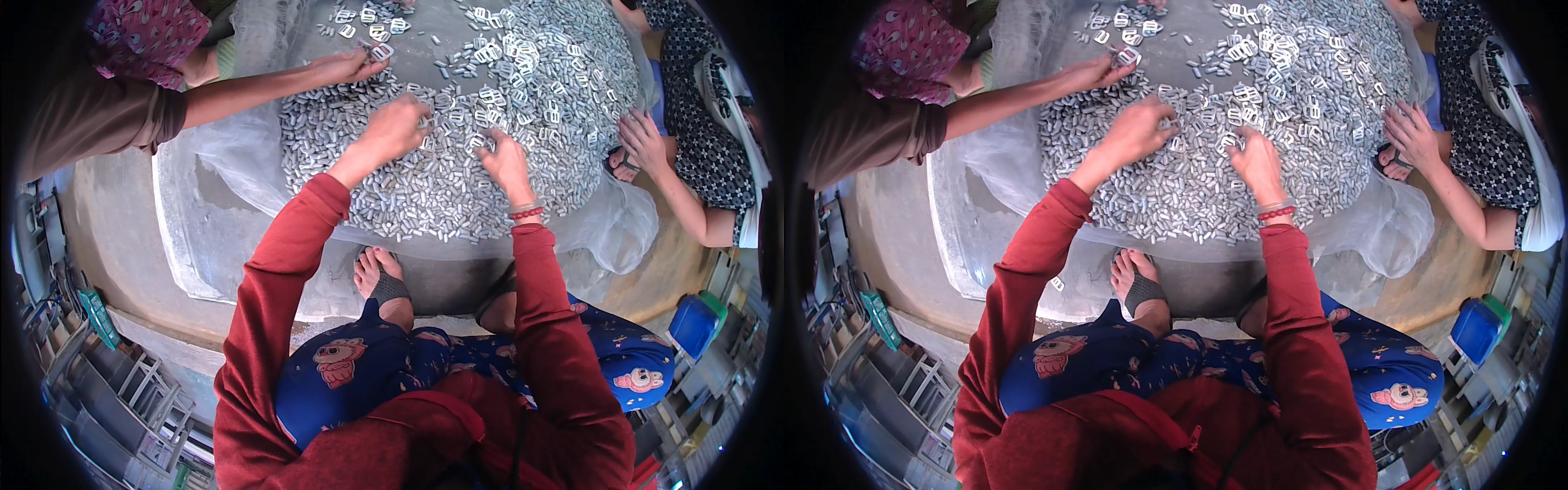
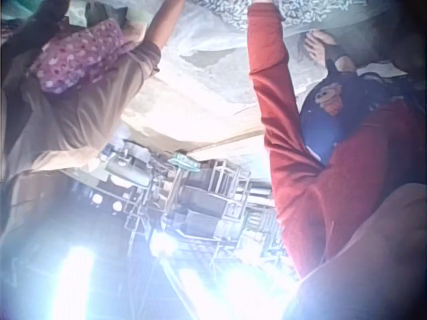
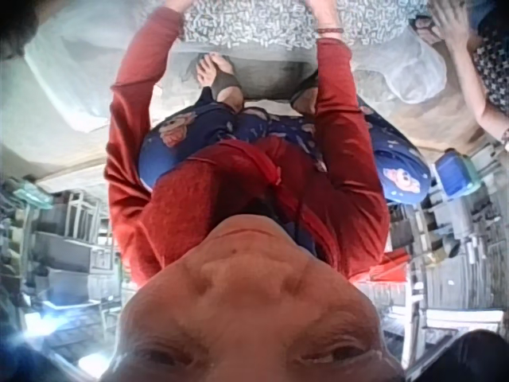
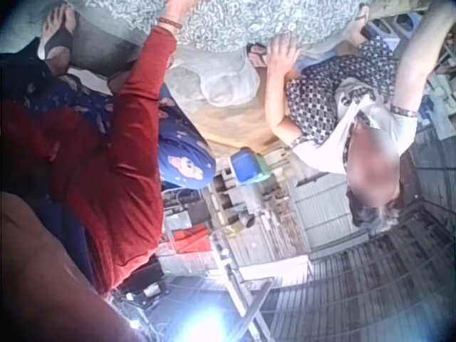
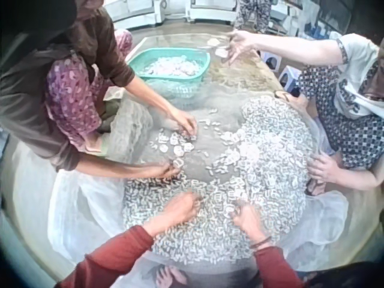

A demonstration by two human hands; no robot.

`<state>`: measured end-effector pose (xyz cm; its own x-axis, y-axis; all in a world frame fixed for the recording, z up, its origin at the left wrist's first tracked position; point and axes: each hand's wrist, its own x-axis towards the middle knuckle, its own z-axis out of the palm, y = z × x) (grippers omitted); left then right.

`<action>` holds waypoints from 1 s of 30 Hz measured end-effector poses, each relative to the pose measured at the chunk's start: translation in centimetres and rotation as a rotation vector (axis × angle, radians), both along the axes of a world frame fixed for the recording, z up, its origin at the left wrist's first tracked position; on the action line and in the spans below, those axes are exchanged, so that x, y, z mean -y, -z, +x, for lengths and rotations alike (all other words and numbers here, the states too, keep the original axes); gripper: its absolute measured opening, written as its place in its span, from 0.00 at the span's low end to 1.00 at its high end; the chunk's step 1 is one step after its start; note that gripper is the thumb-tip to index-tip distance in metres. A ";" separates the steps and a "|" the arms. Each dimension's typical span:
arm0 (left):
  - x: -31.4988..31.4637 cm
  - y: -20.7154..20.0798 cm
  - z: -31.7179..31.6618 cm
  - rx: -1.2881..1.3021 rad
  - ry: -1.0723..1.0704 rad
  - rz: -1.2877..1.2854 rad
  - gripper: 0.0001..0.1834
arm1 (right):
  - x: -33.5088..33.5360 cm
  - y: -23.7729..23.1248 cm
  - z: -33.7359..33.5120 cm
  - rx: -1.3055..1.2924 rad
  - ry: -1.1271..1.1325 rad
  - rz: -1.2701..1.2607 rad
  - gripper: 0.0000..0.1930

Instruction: The person sorts through a large pile of metal buckles on the floor by hand, moving them into different piles, before walking across the factory floor to a vibrating finishing machine.

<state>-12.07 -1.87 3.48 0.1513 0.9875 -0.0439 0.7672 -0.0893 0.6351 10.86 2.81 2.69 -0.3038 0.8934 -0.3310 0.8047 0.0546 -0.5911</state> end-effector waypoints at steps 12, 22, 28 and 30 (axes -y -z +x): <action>-0.1 -4.8 -1.3 1.550 -0.079 -0.531 0.07 | -0.1 -4.7 2.8 -1.809 0.107 -0.847 0.13; 1.4 1.0 2.3 -0.342 0.207 -0.054 0.12 | 0.4 -6.5 3.6 -0.150 -0.118 -0.657 0.11; 0.7 0.6 -0.1 -0.021 0.106 -0.076 0.12 | 3.1 -0.2 4.2 0.046 -0.376 -0.052 0.15; 0.4 -1.4 -1.5 0.273 0.094 0.001 0.13 | 2.8 -0.5 4.1 -0.091 -0.323 0.008 0.12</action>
